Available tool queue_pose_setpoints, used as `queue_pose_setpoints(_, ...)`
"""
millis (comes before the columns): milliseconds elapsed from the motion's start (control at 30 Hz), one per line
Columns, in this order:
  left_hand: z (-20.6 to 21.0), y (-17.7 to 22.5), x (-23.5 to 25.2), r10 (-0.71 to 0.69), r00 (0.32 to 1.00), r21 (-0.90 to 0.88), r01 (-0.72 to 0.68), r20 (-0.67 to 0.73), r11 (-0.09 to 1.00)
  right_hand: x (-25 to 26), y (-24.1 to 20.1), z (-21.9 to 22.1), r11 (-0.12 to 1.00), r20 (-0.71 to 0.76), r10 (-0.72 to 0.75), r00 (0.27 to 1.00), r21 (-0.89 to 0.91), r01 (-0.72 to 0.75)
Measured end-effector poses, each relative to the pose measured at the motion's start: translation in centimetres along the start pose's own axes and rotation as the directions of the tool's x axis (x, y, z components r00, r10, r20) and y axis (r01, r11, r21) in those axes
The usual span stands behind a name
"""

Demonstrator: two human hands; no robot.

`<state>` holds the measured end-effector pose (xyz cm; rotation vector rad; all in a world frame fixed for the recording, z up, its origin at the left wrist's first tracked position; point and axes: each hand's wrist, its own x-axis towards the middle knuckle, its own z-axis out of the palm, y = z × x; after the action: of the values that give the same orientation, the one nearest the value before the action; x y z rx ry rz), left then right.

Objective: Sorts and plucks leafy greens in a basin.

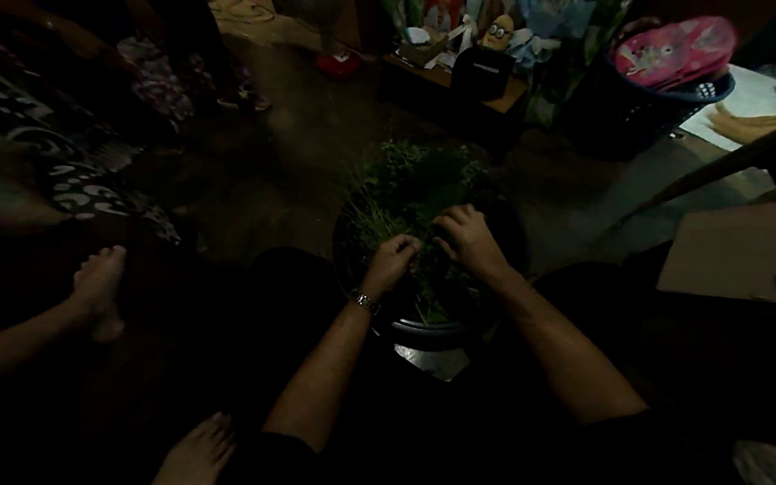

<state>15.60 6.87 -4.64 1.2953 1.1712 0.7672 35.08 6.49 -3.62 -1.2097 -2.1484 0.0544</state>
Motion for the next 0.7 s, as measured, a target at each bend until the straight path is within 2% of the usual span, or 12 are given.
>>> queue_pose_setpoints(167, 0.0, 0.4, -0.4, 0.02, 1.0, 0.027, -0.02, -0.012, 0.999, -0.1, -0.8, 0.4, 0.993, 0.086, 0.036, 0.996, 0.107, -0.046)
queue_pose_setpoints(333, -0.1, -0.3, -0.3, 0.158, 0.987, 0.092, -0.156, -0.015, 0.983, -0.3, -2.0, 0.4, 0.985, 0.113, 0.075, 0.991, 0.147, -0.091)
queue_pose_setpoints(533, -0.6, 0.4, -0.4, 0.16, 0.987, 0.282, -0.155, 0.007, 0.947, 0.5, -2.3, -1.8, 0.923, 0.253, 0.281, 0.926, 0.193, -0.333)
queue_pose_setpoints(600, -0.6, 0.3, -0.4, 0.184, 0.983, 0.282, -0.18, 0.013, 0.942, 0.5, -2.1, -2.4, 0.905, 0.257, 0.324, 0.91, 0.197, -0.377)
queue_pose_setpoints(700, -1.2, 1.0, -0.8, 0.154, 0.988, 0.327, -0.14, -0.016, 0.935, 0.4, -1.3, -3.9, 0.868, 0.198, 0.416, 0.887, 0.205, -0.453)
